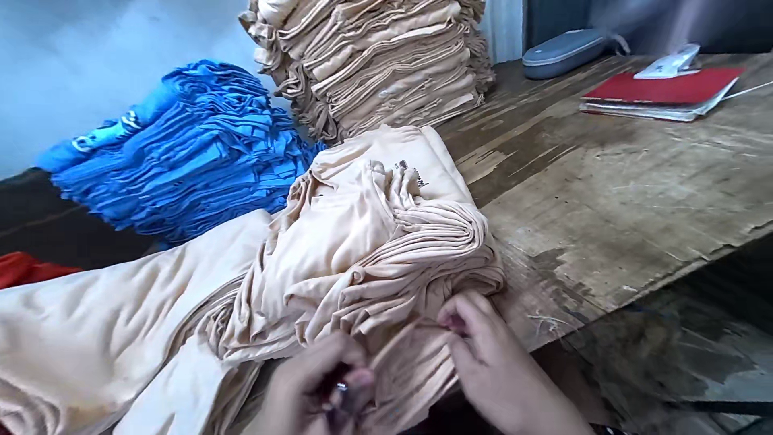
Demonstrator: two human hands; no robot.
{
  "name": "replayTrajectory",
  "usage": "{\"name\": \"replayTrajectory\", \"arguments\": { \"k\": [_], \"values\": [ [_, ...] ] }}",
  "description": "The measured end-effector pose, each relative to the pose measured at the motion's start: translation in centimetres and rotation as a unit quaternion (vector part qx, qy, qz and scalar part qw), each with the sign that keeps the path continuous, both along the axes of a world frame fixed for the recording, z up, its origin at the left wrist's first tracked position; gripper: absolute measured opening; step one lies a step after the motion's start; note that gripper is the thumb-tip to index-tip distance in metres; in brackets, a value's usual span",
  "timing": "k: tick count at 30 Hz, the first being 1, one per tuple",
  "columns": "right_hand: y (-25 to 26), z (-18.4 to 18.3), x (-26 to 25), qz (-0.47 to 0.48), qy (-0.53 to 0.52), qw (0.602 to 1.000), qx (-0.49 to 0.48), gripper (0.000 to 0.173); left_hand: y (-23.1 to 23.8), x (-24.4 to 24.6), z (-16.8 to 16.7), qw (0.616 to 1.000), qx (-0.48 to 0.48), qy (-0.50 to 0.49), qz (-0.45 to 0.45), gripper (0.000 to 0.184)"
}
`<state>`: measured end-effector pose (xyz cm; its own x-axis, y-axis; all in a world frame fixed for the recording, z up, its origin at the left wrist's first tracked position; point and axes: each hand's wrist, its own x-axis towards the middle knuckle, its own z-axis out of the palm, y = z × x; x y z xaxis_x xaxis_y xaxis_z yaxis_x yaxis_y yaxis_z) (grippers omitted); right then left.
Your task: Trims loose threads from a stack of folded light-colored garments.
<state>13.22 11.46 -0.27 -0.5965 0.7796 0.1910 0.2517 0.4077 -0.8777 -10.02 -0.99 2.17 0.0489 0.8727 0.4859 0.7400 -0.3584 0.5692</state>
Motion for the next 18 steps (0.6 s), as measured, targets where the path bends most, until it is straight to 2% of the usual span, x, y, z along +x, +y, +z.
{"name": "replayTrajectory", "arguments": {
  "k": [2, 4, 5, 7, 9, 11, 12, 14, 16, 18],
  "values": [
    [-2.2, 0.7, -1.1, -0.070, -0.035, 0.992, 0.099, 0.039, -0.2, -0.9, 0.9, 0.996, 0.008, -0.084, -0.010, 0.021],
    [-3.7, -0.4, -3.6, -0.174, 0.010, 0.957, 0.230, 0.063, -0.1, -1.3, 1.5, 0.992, 0.012, -0.125, -0.029, 0.021],
    [-4.0, -0.9, -5.0, -0.207, 0.036, 0.941, 0.264, 0.071, 0.1, -1.2, 1.7, 0.990, 0.008, -0.130, -0.045, 0.022],
    [-3.4, -1.3, -7.1, -0.246, 0.051, 0.925, 0.286, 0.070, 0.3, -0.8, 1.7, 0.988, -0.004, -0.131, -0.082, 0.024],
    [-2.0, -1.1, -7.2, -0.252, 0.034, 0.932, 0.258, 0.062, 0.4, -0.7, 1.7, 0.986, -0.012, -0.122, -0.117, 0.026],
    [-0.7, -0.6, -5.0, -0.190, 0.057, 0.955, 0.220, 0.057, 0.3, -0.8, 1.6, 0.985, -0.025, -0.103, -0.136, 0.029],
    [-0.1, -0.9, -3.2, -0.121, 0.085, 0.960, 0.239, 0.046, 0.1, -0.9, 1.4, 0.987, -0.035, -0.082, -0.133, 0.030],
    [0.7, -1.5, 1.0, 0.050, 0.123, 0.941, 0.311, 0.018, -0.3, -0.6, 1.3, 0.993, -0.065, -0.019, -0.095, 0.029],
    [1.1, -1.7, 4.8, 0.148, 0.099, 0.924, 0.337, 0.018, -0.5, 0.4, 1.0, 0.995, -0.088, 0.042, -0.025, 0.024],
    [1.1, -1.0, 8.1, 0.203, 0.017, 0.933, 0.295, 0.022, -0.3, 1.9, 0.5, 0.993, -0.087, 0.068, 0.046, 0.038]
  ]
}}
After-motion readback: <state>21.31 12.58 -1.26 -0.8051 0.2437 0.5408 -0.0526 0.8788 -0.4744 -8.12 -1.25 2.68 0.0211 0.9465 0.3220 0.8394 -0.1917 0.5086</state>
